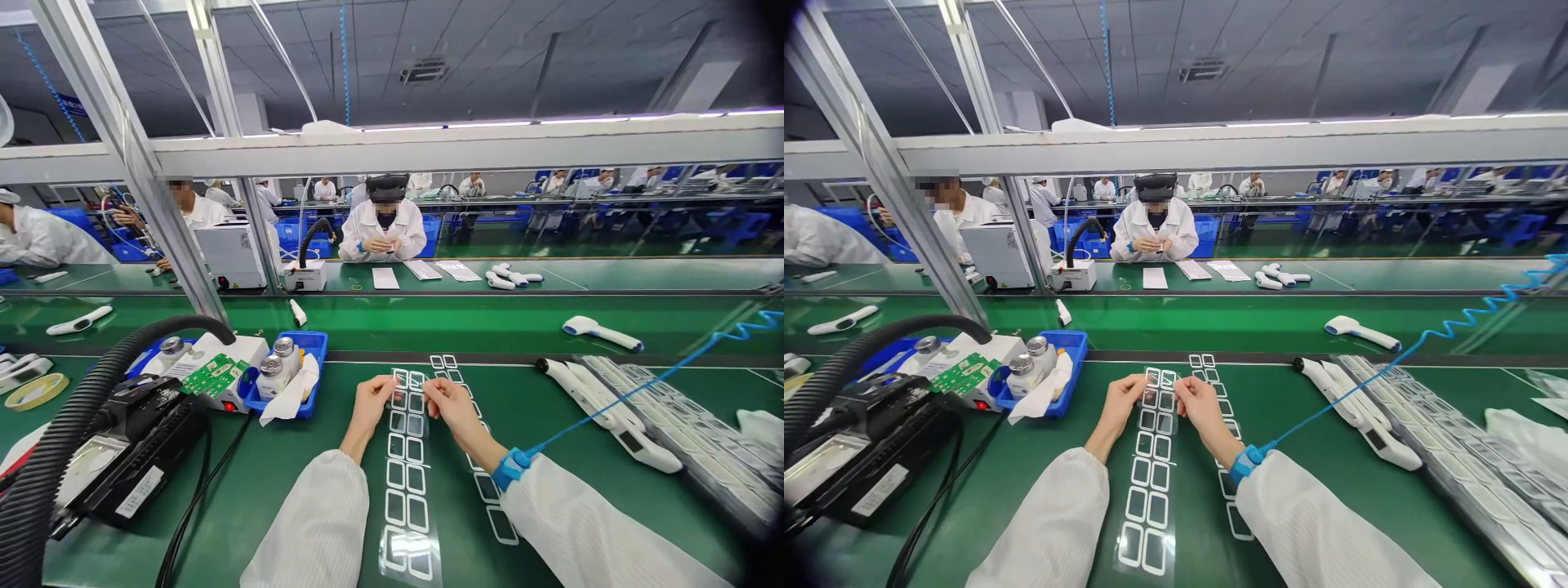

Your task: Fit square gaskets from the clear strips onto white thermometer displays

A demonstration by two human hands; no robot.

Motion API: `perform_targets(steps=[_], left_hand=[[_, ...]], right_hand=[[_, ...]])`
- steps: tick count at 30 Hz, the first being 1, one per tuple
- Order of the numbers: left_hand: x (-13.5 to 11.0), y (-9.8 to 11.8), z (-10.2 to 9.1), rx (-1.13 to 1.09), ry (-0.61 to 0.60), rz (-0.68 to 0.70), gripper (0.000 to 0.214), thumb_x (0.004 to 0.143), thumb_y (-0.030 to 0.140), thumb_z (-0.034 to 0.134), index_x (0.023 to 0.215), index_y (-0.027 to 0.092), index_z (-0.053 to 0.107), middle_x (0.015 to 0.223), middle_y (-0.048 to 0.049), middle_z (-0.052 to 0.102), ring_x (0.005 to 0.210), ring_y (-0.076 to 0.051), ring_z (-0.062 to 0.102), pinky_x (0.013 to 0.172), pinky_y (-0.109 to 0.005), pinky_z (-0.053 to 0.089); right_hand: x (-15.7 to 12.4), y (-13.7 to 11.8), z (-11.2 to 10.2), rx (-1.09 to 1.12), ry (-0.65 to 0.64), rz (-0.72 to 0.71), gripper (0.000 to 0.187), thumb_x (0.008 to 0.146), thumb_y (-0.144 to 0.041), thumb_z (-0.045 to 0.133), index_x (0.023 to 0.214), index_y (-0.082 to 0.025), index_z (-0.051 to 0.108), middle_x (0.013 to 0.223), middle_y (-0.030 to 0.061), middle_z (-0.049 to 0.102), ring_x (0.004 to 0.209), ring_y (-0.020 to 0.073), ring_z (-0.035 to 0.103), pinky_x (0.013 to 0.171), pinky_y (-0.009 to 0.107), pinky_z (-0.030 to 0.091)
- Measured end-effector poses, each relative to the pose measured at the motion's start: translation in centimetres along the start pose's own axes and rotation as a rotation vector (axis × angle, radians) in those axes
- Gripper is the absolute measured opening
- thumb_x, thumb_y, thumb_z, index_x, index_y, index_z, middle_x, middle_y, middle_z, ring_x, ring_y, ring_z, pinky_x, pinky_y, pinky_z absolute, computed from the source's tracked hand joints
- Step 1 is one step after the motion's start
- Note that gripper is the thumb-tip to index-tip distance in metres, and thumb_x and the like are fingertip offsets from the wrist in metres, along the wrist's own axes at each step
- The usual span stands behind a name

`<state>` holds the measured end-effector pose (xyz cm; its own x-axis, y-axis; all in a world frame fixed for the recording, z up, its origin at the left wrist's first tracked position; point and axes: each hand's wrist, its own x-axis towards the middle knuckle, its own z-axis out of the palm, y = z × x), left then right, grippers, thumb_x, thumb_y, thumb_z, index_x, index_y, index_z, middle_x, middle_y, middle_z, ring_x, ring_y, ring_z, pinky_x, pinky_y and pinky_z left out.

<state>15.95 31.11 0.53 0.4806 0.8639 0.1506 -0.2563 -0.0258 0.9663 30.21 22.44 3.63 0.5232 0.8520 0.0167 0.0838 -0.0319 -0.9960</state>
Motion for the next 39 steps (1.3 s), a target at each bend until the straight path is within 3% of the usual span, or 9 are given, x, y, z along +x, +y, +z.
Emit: perform_targets(steps=[6,11,22,29,35,39], left_hand=[[0.0,0.3,-0.1,0.106,-0.012,0.076,0.033,0.086,0.046,0.068,0.076,0.014,0.067,0.074,-0.0005,0.066,0.069,-0.015,0.061,0.070,-0.031,0.051],[0.0,-0.1,0.1,0.171,0.001,0.121,0.037,0.090,0.047,0.063,0.071,0.015,0.061,0.060,0.0039,0.054,0.059,-0.013,0.055,0.064,-0.029,0.048],[0.0,-0.5,-0.1,0.258,0.042,0.156,0.035,0.089,0.045,0.064,0.072,0.015,0.062,0.068,0.0015,0.060,0.064,-0.014,0.057,0.067,-0.030,0.048],[0.0,-0.4,-0.3,0.234,0.104,0.099,0.035,0.089,0.044,0.064,0.071,0.014,0.061,0.061,0.0036,0.056,0.058,-0.012,0.054,0.060,-0.027,0.046],[0.0,-0.3,-0.1,0.130,0.122,0.019,0.037,0.087,0.045,0.067,0.068,0.014,0.060,0.057,0.0052,0.051,0.052,-0.010,0.050,0.052,-0.023,0.044],[0.0,-0.3,0.3,0.011,0.123,-0.062,0.043,0.082,0.054,0.068,0.069,0.014,0.059,0.054,0.0067,0.046,0.046,-0.009,0.047,0.047,-0.023,0.045]], right_hand=[[-0.1,-0.8,-1.3,-0.081,0.040,-0.054,0.041,0.073,-0.060,0.065,0.068,-0.021,0.056,0.049,-0.0021,0.053,0.041,0.0113,0.042,0.042,0.025,0.032],[1.1,-2.3,-2.3,-0.175,0.050,-0.188,0.037,0.075,-0.056,0.066,0.074,-0.020,0.061,0.068,0.0018,0.061,0.060,0.0150,0.050,0.055,0.028,0.039],[2.7,-4.3,0.0,-0.419,-0.133,-0.389,0.018,0.073,-0.033,0.061,0.059,-0.021,0.064,0.067,0.0015,0.058,0.069,0.0186,0.054,0.068,0.032,0.043],[3.1,-3.5,-1.0,-0.501,-0.070,-0.379,0.018,0.075,-0.033,0.055,0.065,-0.020,0.061,0.064,0.0004,0.058,0.056,0.0153,0.050,0.058,0.030,0.042],[2.9,-2.8,-1.5,-0.538,-0.092,-0.417,0.021,0.077,-0.034,0.052,0.062,-0.021,0.057,0.056,-0.0007,0.054,0.051,0.0153,0.047,0.052,0.029,0.039],[0.9,-3.4,-1.1,-0.546,-0.110,-0.556,0.024,0.086,-0.034,0.049,0.067,-0.020,0.057,0.071,0.0045,0.059,0.069,0.0198,0.053,0.067,0.034,0.044]])
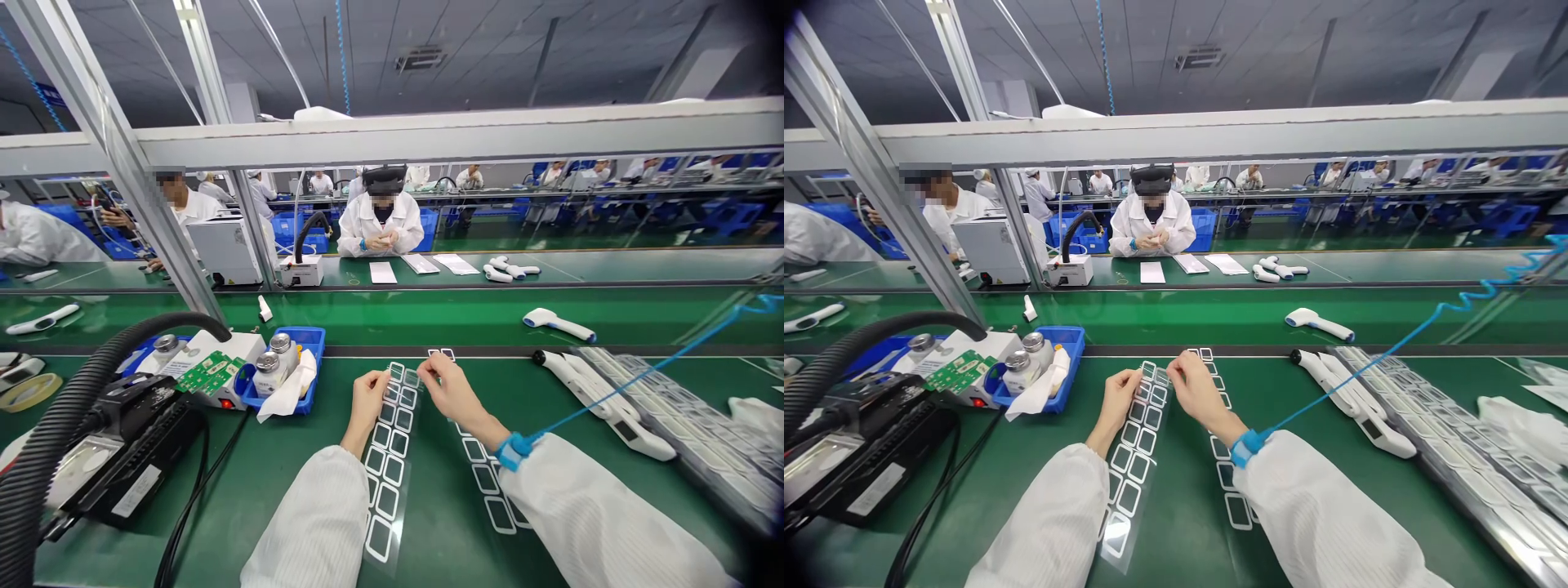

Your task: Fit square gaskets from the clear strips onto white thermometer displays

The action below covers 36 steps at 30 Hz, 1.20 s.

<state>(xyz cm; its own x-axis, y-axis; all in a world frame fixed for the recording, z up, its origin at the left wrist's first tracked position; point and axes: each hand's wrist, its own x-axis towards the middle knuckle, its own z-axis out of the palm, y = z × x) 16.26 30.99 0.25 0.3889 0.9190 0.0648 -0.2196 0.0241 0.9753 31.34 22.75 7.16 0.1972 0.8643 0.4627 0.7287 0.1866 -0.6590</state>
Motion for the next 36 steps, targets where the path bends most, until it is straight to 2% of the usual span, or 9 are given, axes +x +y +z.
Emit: perform_targets(steps=[4,6,8,10,15,21,25,31,36], left_hand=[[0.2,0.0,0.0,-0.083,0.034,-0.049,0.049,0.076,0.061,0.070,0.067,0.014,0.058,0.055,0.0061,0.048,0.044,-0.007,0.045,0.044,-0.022,0.046],[0.3,0.0,0.0,-0.105,0.047,-0.059,0.049,0.075,0.061,0.071,0.068,0.014,0.058,0.056,0.0059,0.049,0.045,-0.007,0.046,0.044,-0.022,0.046],[0.3,0.0,-0.1,-0.113,0.044,-0.061,0.047,0.075,0.059,0.073,0.068,0.014,0.059,0.054,0.0062,0.048,0.045,-0.007,0.046,0.044,-0.021,0.045],[0.2,0.0,-0.1,-0.114,0.033,-0.056,0.047,0.072,0.058,0.075,0.066,0.014,0.060,0.053,0.0063,0.047,0.044,-0.007,0.045,0.043,-0.020,0.044],[-0.2,0.6,0.0,-0.112,-0.035,-0.049,0.052,0.067,0.063,0.076,0.074,0.012,0.070,0.058,-0.0012,0.061,0.050,-0.012,0.054,0.046,-0.022,0.047],[-0.4,1.3,0.1,-0.137,-0.150,-0.039,0.053,0.063,0.058,0.081,0.089,0.012,0.077,0.099,-0.0148,0.074,0.089,-0.026,0.069,0.082,-0.035,0.057],[-0.5,0.9,0.1,-0.131,-0.167,-0.051,0.051,0.066,0.057,0.080,0.088,0.011,0.077,0.094,-0.0156,0.075,0.089,-0.028,0.070,0.086,-0.040,0.056],[-0.5,0.0,0.2,-0.059,-0.153,-0.055,0.054,0.064,0.058,0.080,0.089,0.010,0.077,0.094,-0.0167,0.075,0.085,-0.029,0.070,0.084,-0.042,0.057],[0.0,-0.1,-0.2,0.083,-0.087,-0.006,0.048,0.071,0.058,0.073,0.088,0.013,0.077,0.095,-0.0150,0.075,0.088,-0.030,0.069,0.087,-0.042,0.054]], right_hand=[[-1.1,-0.8,-0.2,0.010,0.147,-0.156,0.025,0.091,-0.032,0.049,0.073,-0.020,0.061,0.080,0.0079,0.060,0.082,0.0230,0.053,0.081,0.040,0.043],[-0.9,-0.4,0.0,0.098,0.201,-0.033,0.022,0.092,-0.034,0.050,0.084,-0.019,0.064,0.085,0.0087,0.063,0.083,0.0228,0.055,0.078,0.039,0.044],[-0.3,0.3,0.5,0.209,0.135,0.159,0.024,0.087,-0.035,0.056,0.102,-0.018,0.065,0.091,0.0088,0.067,0.082,0.0225,0.059,0.072,0.036,0.047],[0.2,0.9,1.2,0.291,0.017,0.254,0.042,0.080,-0.030,0.063,0.120,-0.018,0.060,0.091,0.0069,0.071,0.080,0.0217,0.063,0.069,0.034,0.049],[0.6,1.8,2.4,0.385,-0.098,0.260,0.062,0.078,-0.022,0.059,0.138,-0.013,0.044,0.077,0.0016,0.071,0.073,0.0180,0.066,0.072,0.033,0.052],[0.6,2.5,1.9,0.409,-0.145,0.235,0.065,0.080,-0.019,0.053,0.143,-0.010,0.036,0.070,-0.0007,0.067,0.071,0.0174,0.065,0.069,0.030,0.050],[0.4,2.6,1.8,0.391,-0.159,0.190,0.068,0.079,-0.016,0.050,0.145,-0.014,0.035,0.068,-0.0029,0.065,0.069,0.0165,0.063,0.069,0.028,0.048],[-0.5,3.9,-0.4,0.184,-0.239,0.089,0.073,0.080,-0.011,0.045,0.151,-0.020,0.031,0.073,-0.0029,0.068,0.063,0.0138,0.058,0.064,0.025,0.044],[-1.8,6.2,-3.7,0.128,-0.104,0.193,0.069,0.082,-0.014,0.042,0.150,-0.015,0.030,0.073,-0.0014,0.068,0.057,0.0141,0.053,0.058,0.026,0.044]])
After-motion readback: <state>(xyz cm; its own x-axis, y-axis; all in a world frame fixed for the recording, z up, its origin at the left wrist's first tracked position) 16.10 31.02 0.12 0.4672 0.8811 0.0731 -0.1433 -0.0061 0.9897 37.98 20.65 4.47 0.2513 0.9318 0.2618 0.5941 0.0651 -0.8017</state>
